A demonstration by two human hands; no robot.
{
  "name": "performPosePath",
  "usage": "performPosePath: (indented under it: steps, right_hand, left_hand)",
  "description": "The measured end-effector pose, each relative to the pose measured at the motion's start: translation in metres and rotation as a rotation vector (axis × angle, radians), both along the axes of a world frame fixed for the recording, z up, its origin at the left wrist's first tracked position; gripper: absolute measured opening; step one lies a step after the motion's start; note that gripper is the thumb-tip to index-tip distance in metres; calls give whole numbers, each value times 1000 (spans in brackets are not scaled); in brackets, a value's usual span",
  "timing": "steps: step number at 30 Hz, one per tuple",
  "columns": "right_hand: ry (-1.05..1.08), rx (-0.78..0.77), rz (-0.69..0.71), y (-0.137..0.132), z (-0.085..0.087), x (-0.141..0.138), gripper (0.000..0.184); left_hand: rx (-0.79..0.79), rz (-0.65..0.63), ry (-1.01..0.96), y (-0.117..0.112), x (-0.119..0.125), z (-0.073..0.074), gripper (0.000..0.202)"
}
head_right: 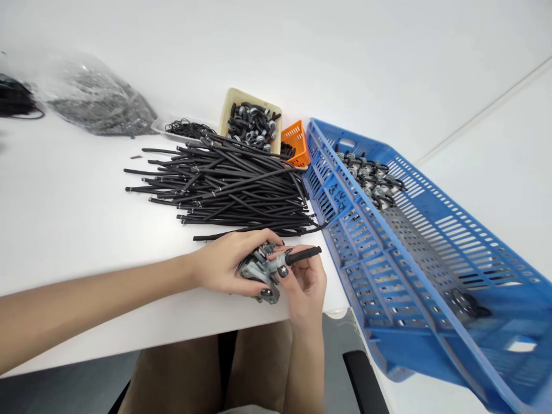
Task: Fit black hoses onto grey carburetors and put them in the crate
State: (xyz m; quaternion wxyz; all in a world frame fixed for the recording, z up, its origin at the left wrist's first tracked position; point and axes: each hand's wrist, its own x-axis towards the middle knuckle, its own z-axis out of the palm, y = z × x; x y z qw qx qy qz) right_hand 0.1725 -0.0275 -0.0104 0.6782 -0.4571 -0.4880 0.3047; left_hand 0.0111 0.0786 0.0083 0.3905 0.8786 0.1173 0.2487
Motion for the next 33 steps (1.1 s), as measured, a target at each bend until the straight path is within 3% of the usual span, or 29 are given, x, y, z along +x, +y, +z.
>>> performPosePath:
  steps: [17, 33]
  right_hand:
    - [19, 27, 19, 1, -1, 0, 20]
    - [5, -57, -24, -1, 2, -1, 24]
  left_hand:
    - [0, 2, 1, 1, 0, 0, 59]
    - [-9, 8, 13, 1, 0, 1, 59]
